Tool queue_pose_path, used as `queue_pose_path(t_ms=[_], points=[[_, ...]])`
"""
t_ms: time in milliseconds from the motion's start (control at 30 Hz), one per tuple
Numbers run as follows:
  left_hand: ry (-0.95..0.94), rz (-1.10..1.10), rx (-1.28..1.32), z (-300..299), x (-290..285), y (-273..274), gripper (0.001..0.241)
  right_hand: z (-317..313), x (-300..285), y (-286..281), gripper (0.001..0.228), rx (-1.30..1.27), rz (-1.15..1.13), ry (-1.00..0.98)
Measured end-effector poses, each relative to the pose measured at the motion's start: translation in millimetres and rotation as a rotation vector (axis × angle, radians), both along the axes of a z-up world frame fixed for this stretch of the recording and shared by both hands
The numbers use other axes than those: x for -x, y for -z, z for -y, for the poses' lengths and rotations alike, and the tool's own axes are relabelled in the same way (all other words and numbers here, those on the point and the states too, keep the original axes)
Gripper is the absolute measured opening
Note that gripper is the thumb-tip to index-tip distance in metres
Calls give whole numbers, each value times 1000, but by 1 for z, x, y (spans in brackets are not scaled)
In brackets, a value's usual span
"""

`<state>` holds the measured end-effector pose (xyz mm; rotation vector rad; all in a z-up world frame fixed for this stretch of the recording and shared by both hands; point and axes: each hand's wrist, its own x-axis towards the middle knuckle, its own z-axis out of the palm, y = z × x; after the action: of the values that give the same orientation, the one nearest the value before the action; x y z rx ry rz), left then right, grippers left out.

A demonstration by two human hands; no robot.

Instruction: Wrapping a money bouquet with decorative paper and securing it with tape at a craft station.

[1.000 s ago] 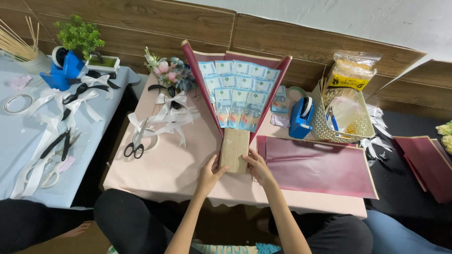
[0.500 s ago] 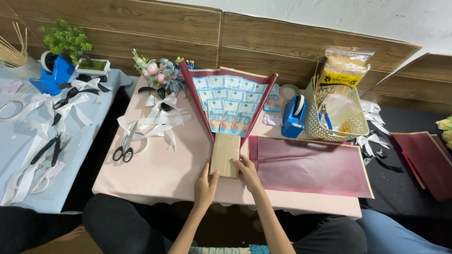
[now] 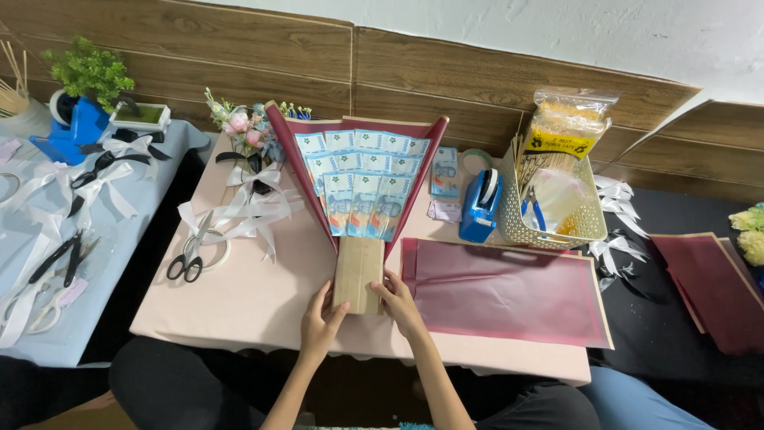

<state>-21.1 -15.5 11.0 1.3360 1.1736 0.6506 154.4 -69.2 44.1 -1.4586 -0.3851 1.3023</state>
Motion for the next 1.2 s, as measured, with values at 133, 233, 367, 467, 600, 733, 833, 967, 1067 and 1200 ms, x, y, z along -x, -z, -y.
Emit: queue_pose_path(t_ms=[133, 233, 367, 467, 600, 733, 833, 967, 1067, 1200], points=[[-42, 153, 167, -15, 10, -12, 82, -13, 3, 11, 65, -63, -42, -35], [-26, 131, 160, -28, 26, -22, 83, -27, 15, 16, 71, -39, 48, -68], [28, 128, 103, -53, 50, -14, 84, -42, 41, 11, 67, -115, 25, -67], [53, 97, 66, -67, 64, -10, 87, -55, 55, 12, 75, -123, 36, -64], [51, 106, 41, -78, 74, -16, 83, -68, 71, 0, 79, -107, 75, -62], [49, 125, 45, -83, 78, -9, 80, -75, 73, 13, 80, -81, 146, -63], [33, 148, 32, -83, 78, -1, 77, -76, 71, 23, 79, -28, 302, -69], [46, 103, 10, -84, 76, 13, 74, -79, 56, 72, 73, 9, 745, -39], [52, 65, -33, -82, 76, 19, 70, -75, 46, 90, 67, -6, 801, -36], [68, 14, -111, -74, 74, -4, 65, -40, 45, 34, 52, -115, 825, 43]])
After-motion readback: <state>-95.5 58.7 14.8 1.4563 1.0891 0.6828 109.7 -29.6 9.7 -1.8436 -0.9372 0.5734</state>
